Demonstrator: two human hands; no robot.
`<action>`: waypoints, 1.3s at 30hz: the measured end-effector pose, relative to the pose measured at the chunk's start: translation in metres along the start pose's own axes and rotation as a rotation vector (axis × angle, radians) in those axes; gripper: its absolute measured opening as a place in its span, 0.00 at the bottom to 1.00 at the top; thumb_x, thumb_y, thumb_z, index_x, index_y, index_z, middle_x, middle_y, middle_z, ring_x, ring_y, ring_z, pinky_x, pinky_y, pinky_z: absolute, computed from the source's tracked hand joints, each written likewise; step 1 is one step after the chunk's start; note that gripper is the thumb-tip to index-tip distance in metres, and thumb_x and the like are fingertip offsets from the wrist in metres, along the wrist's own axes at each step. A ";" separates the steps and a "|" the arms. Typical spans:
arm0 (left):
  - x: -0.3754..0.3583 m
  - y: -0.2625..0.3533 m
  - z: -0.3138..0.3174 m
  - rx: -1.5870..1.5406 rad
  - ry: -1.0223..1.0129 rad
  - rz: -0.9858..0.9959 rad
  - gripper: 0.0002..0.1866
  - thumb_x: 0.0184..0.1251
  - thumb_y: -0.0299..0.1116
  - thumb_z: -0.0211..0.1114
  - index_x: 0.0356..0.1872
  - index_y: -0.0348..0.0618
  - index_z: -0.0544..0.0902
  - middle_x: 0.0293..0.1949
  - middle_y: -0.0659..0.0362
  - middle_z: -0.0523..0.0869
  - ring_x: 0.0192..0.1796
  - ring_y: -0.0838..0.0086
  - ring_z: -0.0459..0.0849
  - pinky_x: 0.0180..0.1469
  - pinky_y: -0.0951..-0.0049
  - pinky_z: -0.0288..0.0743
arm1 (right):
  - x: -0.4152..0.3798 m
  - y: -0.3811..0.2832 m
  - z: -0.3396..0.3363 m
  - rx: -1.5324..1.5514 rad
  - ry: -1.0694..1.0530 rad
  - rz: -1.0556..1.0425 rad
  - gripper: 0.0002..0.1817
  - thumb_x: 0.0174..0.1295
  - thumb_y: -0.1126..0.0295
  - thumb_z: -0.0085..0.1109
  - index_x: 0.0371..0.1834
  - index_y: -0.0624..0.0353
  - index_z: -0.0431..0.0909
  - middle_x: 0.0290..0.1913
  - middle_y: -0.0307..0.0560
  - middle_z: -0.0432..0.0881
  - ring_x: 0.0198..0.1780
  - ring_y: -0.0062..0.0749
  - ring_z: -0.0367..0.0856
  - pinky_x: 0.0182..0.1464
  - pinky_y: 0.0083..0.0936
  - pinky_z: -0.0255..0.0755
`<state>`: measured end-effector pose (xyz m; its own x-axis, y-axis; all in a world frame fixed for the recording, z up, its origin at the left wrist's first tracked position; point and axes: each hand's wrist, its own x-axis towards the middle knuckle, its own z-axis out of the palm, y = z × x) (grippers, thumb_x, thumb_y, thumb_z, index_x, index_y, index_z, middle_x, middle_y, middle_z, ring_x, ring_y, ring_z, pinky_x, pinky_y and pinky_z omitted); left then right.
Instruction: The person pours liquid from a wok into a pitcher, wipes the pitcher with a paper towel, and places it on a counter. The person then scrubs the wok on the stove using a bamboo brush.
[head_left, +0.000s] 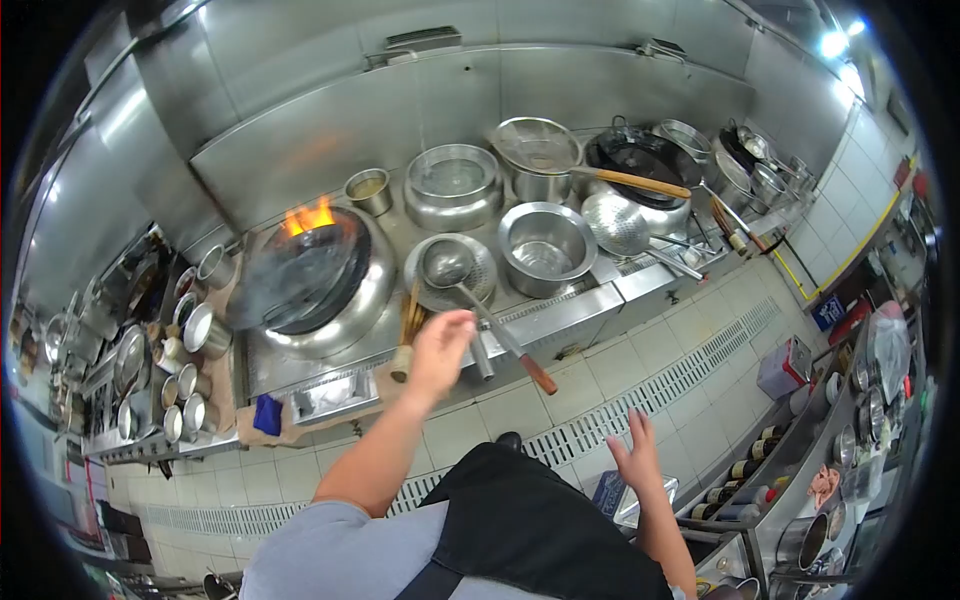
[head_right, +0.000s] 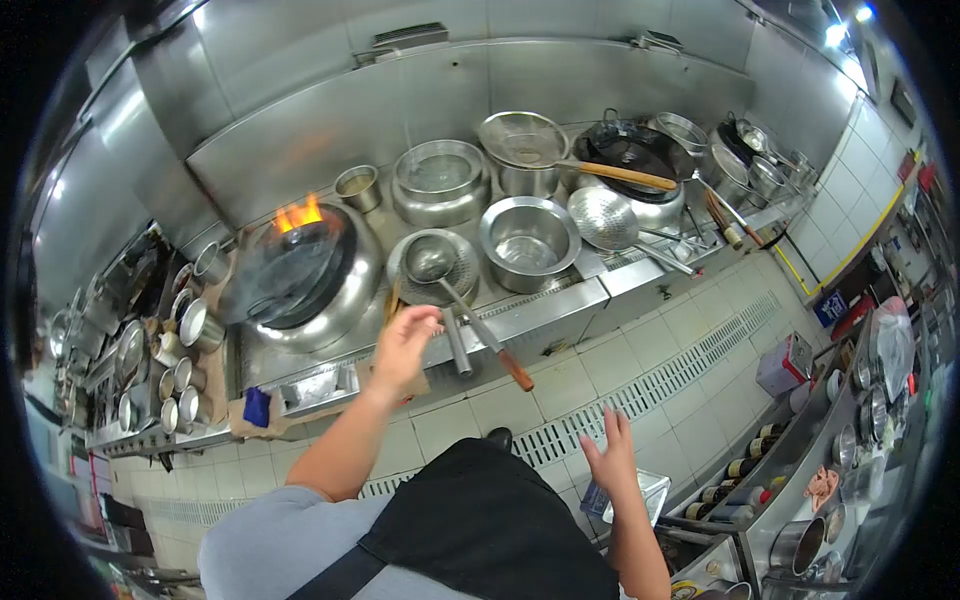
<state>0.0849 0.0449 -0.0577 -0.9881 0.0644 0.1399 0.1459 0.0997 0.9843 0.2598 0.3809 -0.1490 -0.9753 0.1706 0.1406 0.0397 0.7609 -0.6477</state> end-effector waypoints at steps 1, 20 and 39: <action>0.003 -0.002 0.032 -0.339 -0.100 -0.072 0.17 0.70 0.40 0.59 0.52 0.40 0.77 0.49 0.54 0.83 0.46 0.69 0.83 0.49 0.69 0.74 | 0.028 -0.038 -0.020 0.020 0.047 -0.081 0.37 0.55 0.62 0.64 0.69 0.61 0.62 0.68 0.67 0.60 0.68 0.61 0.61 0.67 0.41 0.59; 0.124 0.008 0.289 -0.504 -1.271 -0.376 0.35 0.72 0.41 0.55 0.73 0.41 0.50 0.58 0.45 0.78 0.55 0.64 0.80 0.65 0.61 0.65 | 0.020 0.215 -0.069 -0.309 -0.908 0.666 0.34 0.58 0.47 0.58 0.63 0.58 0.71 0.59 0.58 0.76 0.61 0.52 0.73 0.62 0.40 0.67; 0.173 -0.005 0.579 0.172 -1.255 -0.445 0.28 0.67 0.29 0.61 0.67 0.36 0.64 0.50 0.47 0.82 0.48 0.71 0.83 0.55 0.71 0.73 | 0.037 0.451 -0.229 -0.081 -0.351 1.089 0.31 0.63 0.51 0.53 0.65 0.58 0.69 0.59 0.57 0.76 0.60 0.51 0.74 0.61 0.40 0.68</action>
<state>-0.0582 0.6304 -0.1013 -0.2533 0.8454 -0.4703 -0.0783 0.4667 0.8810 0.2911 0.8735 -0.2643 -0.4207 0.5889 -0.6900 0.9015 0.3566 -0.2453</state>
